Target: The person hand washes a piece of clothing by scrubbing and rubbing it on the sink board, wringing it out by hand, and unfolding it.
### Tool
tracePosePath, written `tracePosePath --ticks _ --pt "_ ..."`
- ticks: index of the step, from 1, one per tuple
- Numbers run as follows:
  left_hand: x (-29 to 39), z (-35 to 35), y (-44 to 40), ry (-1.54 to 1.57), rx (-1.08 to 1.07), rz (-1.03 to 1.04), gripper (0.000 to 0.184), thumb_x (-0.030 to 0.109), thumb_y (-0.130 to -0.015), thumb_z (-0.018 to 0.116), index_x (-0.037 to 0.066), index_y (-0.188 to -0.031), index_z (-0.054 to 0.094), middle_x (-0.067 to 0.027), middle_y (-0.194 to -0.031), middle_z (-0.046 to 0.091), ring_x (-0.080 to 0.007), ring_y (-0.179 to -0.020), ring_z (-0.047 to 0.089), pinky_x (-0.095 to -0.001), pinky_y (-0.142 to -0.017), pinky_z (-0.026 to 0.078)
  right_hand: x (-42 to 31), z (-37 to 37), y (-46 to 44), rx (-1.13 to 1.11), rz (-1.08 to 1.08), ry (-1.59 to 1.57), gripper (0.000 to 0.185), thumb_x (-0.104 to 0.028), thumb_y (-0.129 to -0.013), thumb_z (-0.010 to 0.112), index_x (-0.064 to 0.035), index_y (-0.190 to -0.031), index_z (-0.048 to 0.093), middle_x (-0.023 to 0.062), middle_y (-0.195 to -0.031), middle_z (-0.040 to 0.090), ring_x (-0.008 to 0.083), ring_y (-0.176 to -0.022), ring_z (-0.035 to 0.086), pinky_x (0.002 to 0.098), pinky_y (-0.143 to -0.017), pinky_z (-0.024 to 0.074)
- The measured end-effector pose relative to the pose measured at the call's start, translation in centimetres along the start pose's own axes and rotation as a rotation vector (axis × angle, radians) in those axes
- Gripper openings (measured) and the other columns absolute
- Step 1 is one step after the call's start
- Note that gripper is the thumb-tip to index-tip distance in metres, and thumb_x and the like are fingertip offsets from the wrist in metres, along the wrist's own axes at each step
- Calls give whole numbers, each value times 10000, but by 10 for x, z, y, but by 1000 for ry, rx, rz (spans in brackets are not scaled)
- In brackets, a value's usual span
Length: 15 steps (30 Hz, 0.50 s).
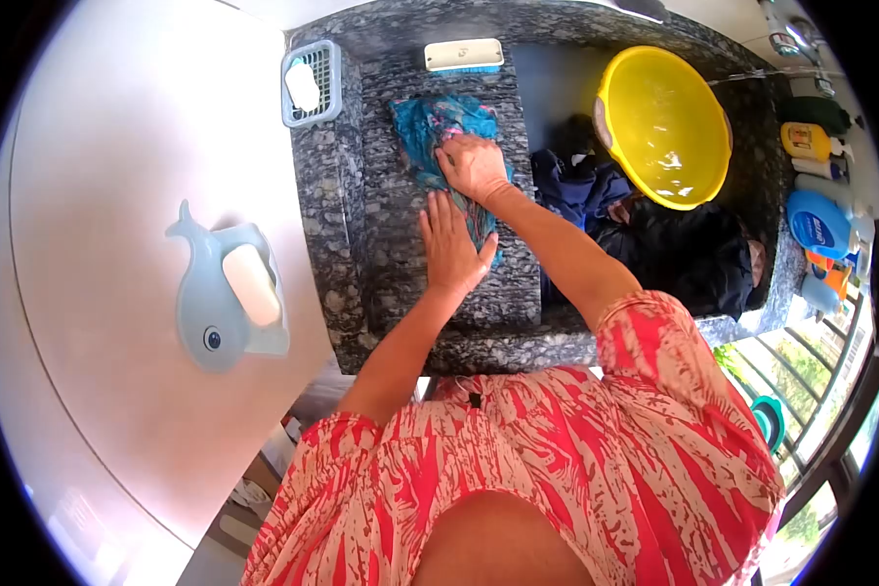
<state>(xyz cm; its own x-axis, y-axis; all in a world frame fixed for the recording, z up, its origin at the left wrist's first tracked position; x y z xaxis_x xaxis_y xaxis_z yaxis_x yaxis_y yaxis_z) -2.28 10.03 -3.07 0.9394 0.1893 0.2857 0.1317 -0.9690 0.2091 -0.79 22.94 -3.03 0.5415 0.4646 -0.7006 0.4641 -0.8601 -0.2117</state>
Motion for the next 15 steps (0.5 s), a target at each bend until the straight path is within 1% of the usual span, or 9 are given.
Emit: tracePosePath --ticks 2,3,4,5,7,8,11,13,15 --pt "1 -4 8 -30 -73 -19 953 554 -856 550 -123 -1435 209 -276 -1530 151 -393 -1448 71 -542 -1156 24 -4 -22 5 141 7 24 201 -263 -795 631 -99 -679 618 76 -814 618 291 -795 591 427 -706 473" --pt "0 -5 11 -46 -111 -23 957 564 -865 534 -109 -1451 188 -265 -1537 142 -385 -1452 61 -541 -1157 23 -10 -31 17 132 -19 -31 208 -264 -792 633 -96 -670 616 76 -816 620 291 -795 591 425 -705 472" --pt "-1 -8 19 23 -33 -5 971 556 -849 560 -85 -1465 168 -247 -1546 132 -384 -1453 51 -538 -1157 17 -22 -40 38 125 -43 -91 216 -266 -790 635 -94 -661 615 76 -818 622 291 -795 592 424 -705 472" --pt "-3 -5 21 0 9 33 974 552 -844 568 -76 -1469 164 -243 -1547 133 -385 -1453 51 -539 -1157 18 -34 -46 61 111 -61 -157 223 -267 -787 637 -91 -653 614 76 -821 624 292 -794 592 422 -705 472" --pt "-5 1 25 -52 88 102 979 542 -834 585 -60 -1476 156 -237 -1549 135 -386 -1453 50 -541 -1157 18 -65 -44 103 -188 -218 -140 228 -273 -782 640 -93 -645 614 72 -819 621 292 -799 590 430 -711 470" --pt "-1 0 22 -91 22 107 969 531 -840 581 -46 -1483 142 -240 -1545 146 -393 -1450 66 -538 -1159 37 -75 -38 116 -333 -300 -135 231 -277 -780 642 -94 -641 615 70 -817 620 292 -801 589 434 -715 469" --pt "4 -5 14 27 -78 20 916 483 -856 578 -78 -1461 179 -261 -1543 128 -397 -1447 78 -519 -1164 44 -23 8 45 -280 -167 95 225 -280 -772 646 -104 -634 618 59 -800 608 288 -806 586 437 -709 462" --pt "3 1 12 -70 -71 30 897 482 -853 579 -118 -1421 229 -281 -1527 152 -407 -1440 88 -517 -1164 55 7 18 -2 -108 11 -52 204 -280 -772 644 -109 -663 621 49 -822 609 280 -846 582 442 -707 448" --pt "5 -1 13 -87 -88 36 891 481 -854 577 -136 -1404 244 -289 -1522 157 -412 -1437 89 -519 -1164 55 -2 -6 6 55 -1 -15 163 -267 -799 635 -118 -733 635 50 -829 607 281 -823 576 435 -699 438"
Point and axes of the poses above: each hand's wrist, its own y-axis away from the middle knuckle, its own z-axis out of the palm, x = y × z, the point moved 10 cm from there along -y, towards the middle knuckle
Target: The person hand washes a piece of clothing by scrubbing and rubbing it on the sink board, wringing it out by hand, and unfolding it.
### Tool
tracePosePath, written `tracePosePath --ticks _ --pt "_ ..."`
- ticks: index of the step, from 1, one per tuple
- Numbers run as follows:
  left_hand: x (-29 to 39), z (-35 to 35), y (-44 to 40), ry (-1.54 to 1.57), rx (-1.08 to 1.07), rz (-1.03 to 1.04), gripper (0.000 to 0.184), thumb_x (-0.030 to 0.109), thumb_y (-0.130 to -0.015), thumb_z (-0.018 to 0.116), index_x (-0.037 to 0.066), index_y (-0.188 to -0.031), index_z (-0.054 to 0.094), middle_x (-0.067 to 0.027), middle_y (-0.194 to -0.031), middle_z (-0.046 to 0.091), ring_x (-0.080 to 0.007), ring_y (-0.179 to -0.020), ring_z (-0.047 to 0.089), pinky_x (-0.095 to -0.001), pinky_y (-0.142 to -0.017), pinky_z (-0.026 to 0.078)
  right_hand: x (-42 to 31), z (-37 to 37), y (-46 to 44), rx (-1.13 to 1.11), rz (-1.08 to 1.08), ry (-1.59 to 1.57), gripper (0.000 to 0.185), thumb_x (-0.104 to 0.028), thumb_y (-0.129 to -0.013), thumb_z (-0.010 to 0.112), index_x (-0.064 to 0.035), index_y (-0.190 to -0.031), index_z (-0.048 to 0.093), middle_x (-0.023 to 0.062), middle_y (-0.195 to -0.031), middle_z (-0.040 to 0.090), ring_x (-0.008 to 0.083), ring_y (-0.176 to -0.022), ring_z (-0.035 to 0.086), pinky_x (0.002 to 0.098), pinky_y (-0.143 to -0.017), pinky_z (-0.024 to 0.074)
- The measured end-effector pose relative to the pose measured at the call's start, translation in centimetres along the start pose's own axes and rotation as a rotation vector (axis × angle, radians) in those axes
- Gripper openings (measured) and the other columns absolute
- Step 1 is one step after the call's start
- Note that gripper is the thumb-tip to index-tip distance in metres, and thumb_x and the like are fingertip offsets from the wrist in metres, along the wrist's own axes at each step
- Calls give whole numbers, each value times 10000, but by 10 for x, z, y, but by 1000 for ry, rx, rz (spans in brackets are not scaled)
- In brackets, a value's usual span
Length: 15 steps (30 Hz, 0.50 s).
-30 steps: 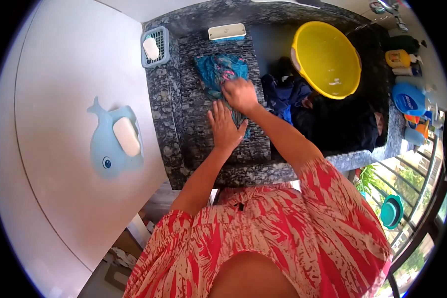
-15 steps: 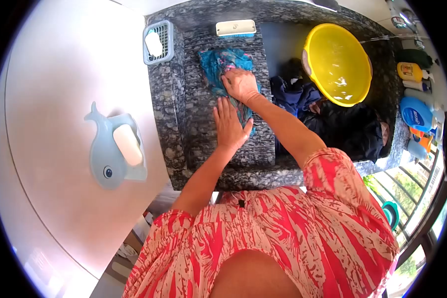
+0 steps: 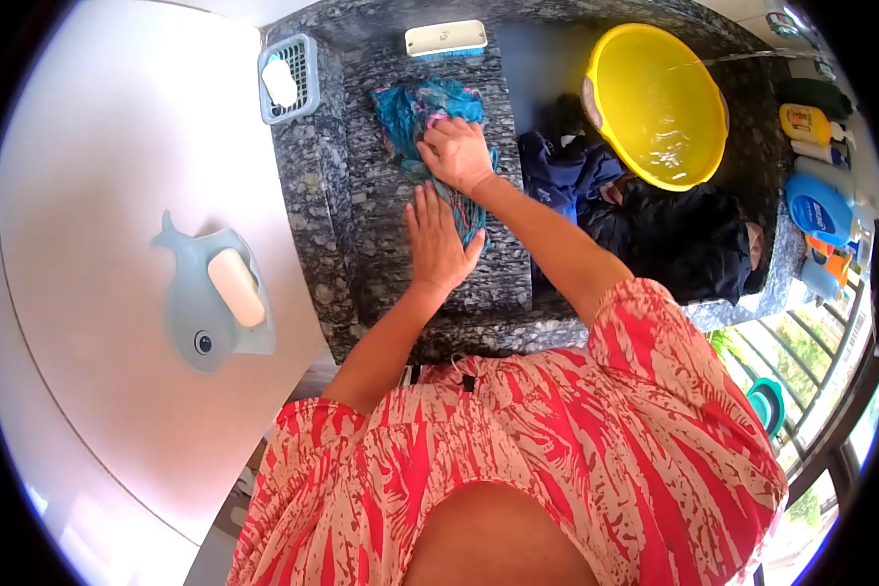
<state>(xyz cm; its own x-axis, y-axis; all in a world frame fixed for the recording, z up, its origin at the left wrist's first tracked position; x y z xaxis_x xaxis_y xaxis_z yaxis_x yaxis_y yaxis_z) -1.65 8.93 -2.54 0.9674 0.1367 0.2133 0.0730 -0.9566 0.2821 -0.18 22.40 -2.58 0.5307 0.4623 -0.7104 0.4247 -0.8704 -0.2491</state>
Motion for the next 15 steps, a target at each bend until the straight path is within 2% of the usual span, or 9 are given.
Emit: tracePosePath --ticks 2,4,5,7,10,13,15 --pt "3 -6 -2 38 15 18 870 455 -852 589 -108 -1418 245 -270 -1526 168 -413 -1437 89 -520 -1163 56 -19 -34 28 129 -16 -51 132 -263 -805 634 -132 -792 635 64 -829 599 286 -808 561 448 -703 421" --pt "6 -10 0 41 12 58 867 439 -850 597 -91 -1433 236 -258 -1530 171 -410 -1440 84 -521 -1163 55 -53 -56 66 -13 -58 -149 137 -261 -795 644 -129 -762 624 73 -813 586 287 -795 553 448 -685 415" --pt "-5 5 7 19 145 106 874 422 -846 608 -68 -1453 215 -243 -1536 172 -408 -1443 78 -523 -1162 53 -59 -43 79 -188 -131 -86 144 -266 -780 645 -124 -761 635 69 -826 596 277 -822 562 445 -690 421" --pt "-2 3 5 30 67 79 881 424 -851 600 -78 -1454 201 -254 -1534 165 -409 -1444 76 -518 -1164 50 -64 -15 100 -531 -285 37 164 -278 -750 649 -115 -760 658 62 -852 617 256 -876 580 438 -700 434" --pt "0 -3 0 98 22 -6 893 441 -852 590 -103 -1442 197 -287 -1525 154 -416 -1441 76 -504 -1170 44 5 21 14 -275 -43 64 165 -287 -758 651 -123 -763 653 53 -817 609 246 -856 585 424 -716 427" --pt "-2 4 -2 24 -8 -7 892 462 -862 578 -95 -1444 196 -289 -1524 148 -428 -1438 71 -509 -1169 44 -10 -3 -6 3 -109 79 174 -303 -773 651 -129 -777 647 43 -833 601 250 -885 575 424 -744 412" --pt "-2 2 -1 95 51 27 886 473 -869 569 -82 -1450 196 -285 -1528 139 -426 -1439 69 -516 -1167 43 -13 -24 22 27 24 -6 171 -318 -792 663 -148 -786 641 39 -847 587 266 -866 546 426 -740 403"
Point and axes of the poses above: each hand's wrist, its own y-axis away from the middle knuckle, its own z-axis out of the palm, x = y × z, the point moved 10 cm from there along -y, towards the middle knuckle
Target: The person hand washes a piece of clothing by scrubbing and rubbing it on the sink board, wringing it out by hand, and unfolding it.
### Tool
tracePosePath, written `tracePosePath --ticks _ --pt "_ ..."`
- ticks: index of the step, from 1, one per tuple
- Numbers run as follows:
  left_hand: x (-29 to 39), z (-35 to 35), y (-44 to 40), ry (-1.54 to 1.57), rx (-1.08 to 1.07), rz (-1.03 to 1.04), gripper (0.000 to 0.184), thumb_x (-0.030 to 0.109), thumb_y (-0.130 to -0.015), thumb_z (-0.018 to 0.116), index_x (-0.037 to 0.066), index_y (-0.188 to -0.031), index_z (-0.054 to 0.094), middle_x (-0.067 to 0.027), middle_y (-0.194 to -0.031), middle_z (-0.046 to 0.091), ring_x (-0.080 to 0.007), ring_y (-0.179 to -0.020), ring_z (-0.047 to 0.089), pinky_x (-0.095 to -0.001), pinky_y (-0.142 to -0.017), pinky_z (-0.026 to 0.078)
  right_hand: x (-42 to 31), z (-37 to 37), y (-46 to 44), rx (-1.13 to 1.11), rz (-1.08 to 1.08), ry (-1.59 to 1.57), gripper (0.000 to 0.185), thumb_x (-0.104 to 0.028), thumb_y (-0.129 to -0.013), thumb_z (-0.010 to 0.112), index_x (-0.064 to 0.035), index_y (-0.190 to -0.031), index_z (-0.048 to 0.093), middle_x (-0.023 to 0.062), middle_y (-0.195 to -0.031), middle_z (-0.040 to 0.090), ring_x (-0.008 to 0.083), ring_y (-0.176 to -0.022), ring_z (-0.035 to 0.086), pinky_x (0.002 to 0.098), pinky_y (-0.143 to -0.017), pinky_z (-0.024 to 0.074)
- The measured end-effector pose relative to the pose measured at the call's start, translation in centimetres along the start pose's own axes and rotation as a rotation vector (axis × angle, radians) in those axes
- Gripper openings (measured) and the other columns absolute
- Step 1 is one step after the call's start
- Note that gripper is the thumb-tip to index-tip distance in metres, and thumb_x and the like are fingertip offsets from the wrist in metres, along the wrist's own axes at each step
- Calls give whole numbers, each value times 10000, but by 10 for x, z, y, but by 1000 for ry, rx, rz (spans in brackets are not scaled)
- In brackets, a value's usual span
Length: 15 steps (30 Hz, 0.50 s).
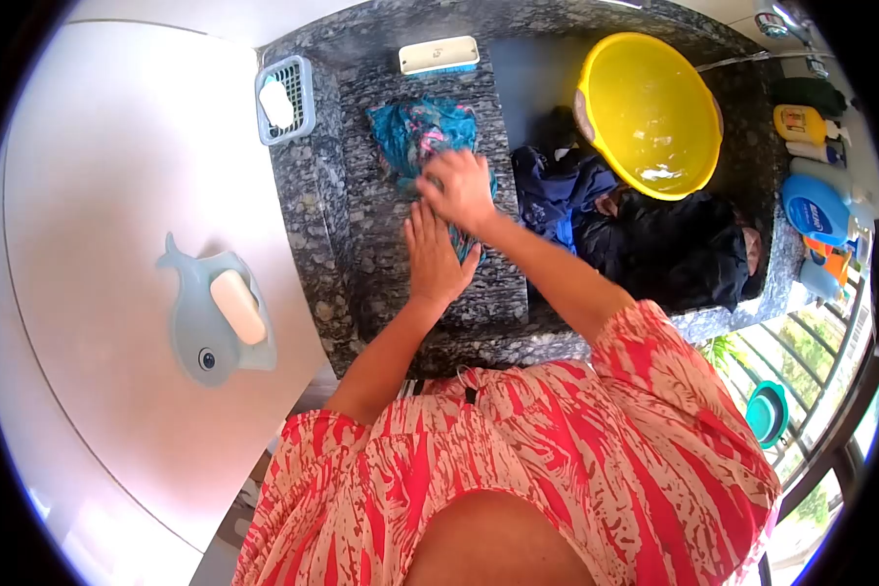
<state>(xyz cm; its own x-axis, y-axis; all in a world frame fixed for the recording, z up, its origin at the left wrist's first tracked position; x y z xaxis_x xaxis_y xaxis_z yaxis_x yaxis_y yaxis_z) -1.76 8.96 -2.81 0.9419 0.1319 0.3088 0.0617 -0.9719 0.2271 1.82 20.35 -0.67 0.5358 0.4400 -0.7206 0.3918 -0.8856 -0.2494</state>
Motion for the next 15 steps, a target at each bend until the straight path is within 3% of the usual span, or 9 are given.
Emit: tracePosePath --ticks 1,2,5,6,7,8,12,15 --pt "-2 0 1 38 26 10 883 478 -873 565 -75 -1453 196 -282 -1531 134 -425 -1440 68 -519 -1166 42 -6 -7 22 -68 50 -121 201 -344 -767 669 -154 -835 666 55 -917 599 265 -966 540 430 -796 394" --pt "4 -1 2 -136 25 80 884 497 -873 563 -52 -1462 199 -274 -1538 120 -417 -1443 63 -529 -1163 38 -25 -26 42 -86 -22 -128 198 -342 -757 670 -165 -844 682 70 -899 603 267 -910 564 426 -764 417" --pt "0 0 1 -62 -2 39 888 491 -876 562 -84 -1448 201 -286 -1534 121 -416 -1443 64 -517 -1167 44 -34 -1 75 -273 -319 -25 185 -323 -756 652 -139 -757 668 77 -821 598 273 -791 583 433 -675 428" --pt "0 1 -1 -61 -23 18 883 485 -878 560 -98 -1439 208 -292 -1532 121 -418 -1442 65 -513 -1168 47 -24 5 46 -151 -321 41 194 -289 -755 633 -121 -659 635 83 -734 584 268 -682 580 438 -599 416" --pt "1 2 -1 -62 -46 -4 878 480 -880 559 -111 -1429 215 -297 -1529 122 -420 -1441 66 -509 -1169 49 -11 16 15 -110 -306 120 225 -262 -776 611 -110 -610 605 80 -693 575 263 -657 572 441 -605 407" --pt "0 2 -2 -68 -64 -24 873 474 -881 558 -125 -1420 222 -303 -1527 123 -421 -1441 67 -505 -1170 52 7 21 -16 -37 -138 85 224 -249 -792 604 -105 -621 617 77 -696 578 267 -685 576 437 -632 411" --pt "4 -4 -3 -84 -45 -19 852 456 -870 571 -152 -1384 269 -324 -1515 138 -429 -1435 86 -501 -1169 59 7 -7 -43 216 -165 -54 213 -239 -805 606 -82 -663 627 95 -729 606 292 -732 570 438 -681 421" --pt "2 -3 -3 -78 -44 -14 865 461 -863 578 -154 -1384 263 -331 -1508 149 -437 -1430 101 -504 -1168 65 58 -62 -61 434 -103 -82 169 -182 -823 584 -65 -711 632 137 -726 610 332 -700 564 469 -673 443"
Point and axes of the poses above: each hand's wrist, its own y-axis away from the middle knuckle, its own z-axis out of the palm, x = y × z, the point moved 10 cm from there along -y, towards the middle knuckle
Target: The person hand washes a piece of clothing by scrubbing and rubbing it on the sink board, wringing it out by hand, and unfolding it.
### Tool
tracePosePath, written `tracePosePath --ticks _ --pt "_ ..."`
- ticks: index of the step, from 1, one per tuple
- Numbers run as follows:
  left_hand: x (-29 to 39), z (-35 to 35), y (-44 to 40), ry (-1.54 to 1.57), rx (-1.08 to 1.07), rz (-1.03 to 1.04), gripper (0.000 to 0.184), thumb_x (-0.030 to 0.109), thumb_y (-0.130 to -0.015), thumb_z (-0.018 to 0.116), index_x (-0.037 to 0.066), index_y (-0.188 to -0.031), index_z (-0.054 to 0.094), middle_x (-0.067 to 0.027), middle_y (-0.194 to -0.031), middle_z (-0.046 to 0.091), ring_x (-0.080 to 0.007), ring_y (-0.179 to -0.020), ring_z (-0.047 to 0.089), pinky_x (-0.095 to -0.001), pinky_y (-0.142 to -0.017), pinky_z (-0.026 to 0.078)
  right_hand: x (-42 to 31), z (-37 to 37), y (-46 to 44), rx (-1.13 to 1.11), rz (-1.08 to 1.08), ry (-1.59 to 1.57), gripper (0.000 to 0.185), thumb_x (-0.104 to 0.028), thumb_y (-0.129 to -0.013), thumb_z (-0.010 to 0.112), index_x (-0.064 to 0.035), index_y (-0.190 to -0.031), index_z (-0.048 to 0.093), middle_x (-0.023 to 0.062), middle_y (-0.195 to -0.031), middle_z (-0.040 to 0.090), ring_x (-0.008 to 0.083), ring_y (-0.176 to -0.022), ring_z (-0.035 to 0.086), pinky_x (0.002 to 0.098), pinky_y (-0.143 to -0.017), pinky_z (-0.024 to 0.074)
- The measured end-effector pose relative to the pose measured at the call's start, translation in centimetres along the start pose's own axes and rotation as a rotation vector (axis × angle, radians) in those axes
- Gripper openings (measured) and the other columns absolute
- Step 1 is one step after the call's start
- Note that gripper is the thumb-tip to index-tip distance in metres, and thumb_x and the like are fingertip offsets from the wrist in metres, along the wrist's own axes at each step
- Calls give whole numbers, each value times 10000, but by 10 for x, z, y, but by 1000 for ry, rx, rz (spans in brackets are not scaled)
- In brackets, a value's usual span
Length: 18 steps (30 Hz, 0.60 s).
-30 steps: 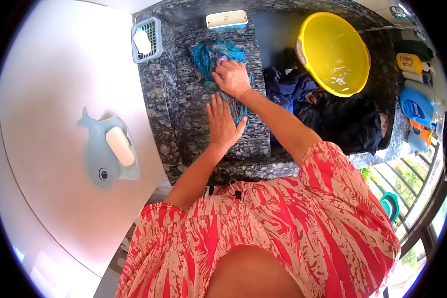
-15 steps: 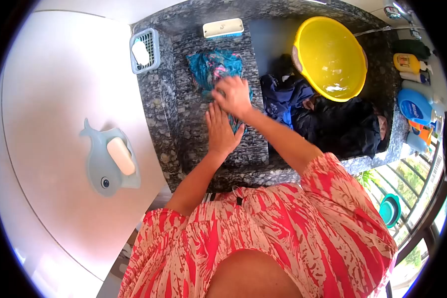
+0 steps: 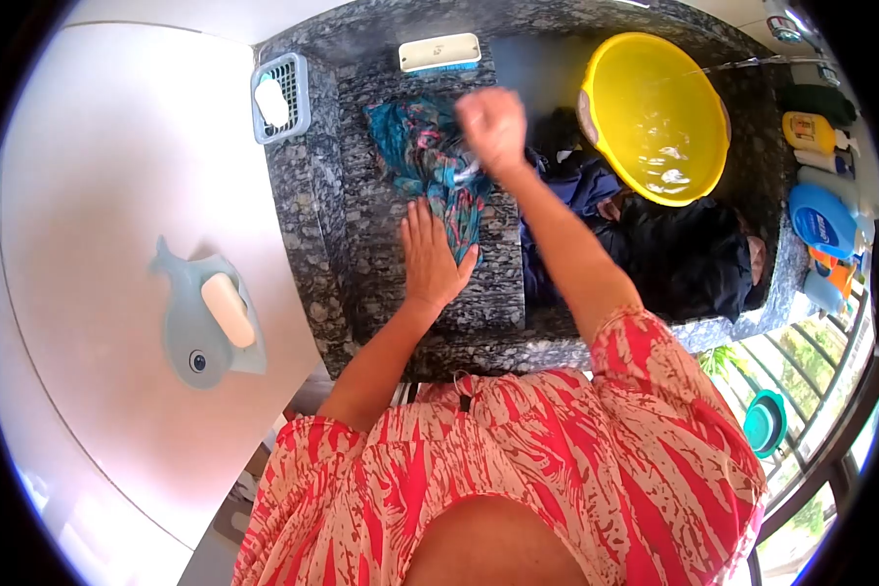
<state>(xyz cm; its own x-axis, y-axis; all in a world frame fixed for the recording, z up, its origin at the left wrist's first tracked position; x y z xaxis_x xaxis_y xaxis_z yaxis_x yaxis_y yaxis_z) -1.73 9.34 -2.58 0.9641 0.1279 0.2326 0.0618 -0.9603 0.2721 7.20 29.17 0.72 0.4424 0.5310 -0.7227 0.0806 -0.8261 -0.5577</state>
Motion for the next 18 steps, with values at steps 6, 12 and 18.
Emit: tracePosePath --ticks 6,12,18 --pt "-1 0 0 3 29 15 876 532 -881 535 -154 -1371 295 -331 -1503 167 -451 -1427 100 -536 -1158 82 218 12 42 10 893 17 337 -306 -919 563 -1 -807 652 156 -805 674 315 -798 654 420 -739 508" --pt "3 -3 0 10 40 33 883 518 -862 571 -140 -1375 282 -328 -1498 181 -455 -1423 112 -531 -1157 84 24 40 48 -907 1015 -1344 355 -379 -879 633 -39 -803 700 75 -755 697 178 -662 657 324 -661 539" --pt "-1 -4 0 46 59 34 918 534 -862 555 -118 -1417 223 -315 -1505 175 -442 -1431 100 -529 -1157 65 -62 24 50 -440 -123 114 339 -349 -785 695 -147 -1054 655 86 -1091 602 311 -1079 533 423 -919 427"
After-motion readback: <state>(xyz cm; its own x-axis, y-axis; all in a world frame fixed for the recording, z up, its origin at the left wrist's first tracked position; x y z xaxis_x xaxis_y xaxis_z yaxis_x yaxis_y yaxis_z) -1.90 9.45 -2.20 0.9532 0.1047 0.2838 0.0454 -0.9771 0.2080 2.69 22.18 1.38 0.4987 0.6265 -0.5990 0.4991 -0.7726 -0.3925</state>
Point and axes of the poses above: each hand's wrist, its own y-axis away from the middle knuckle, its own z-axis out of the palm, x = y × z, the point moved 10 cm from there along -y, towards the middle knuckle
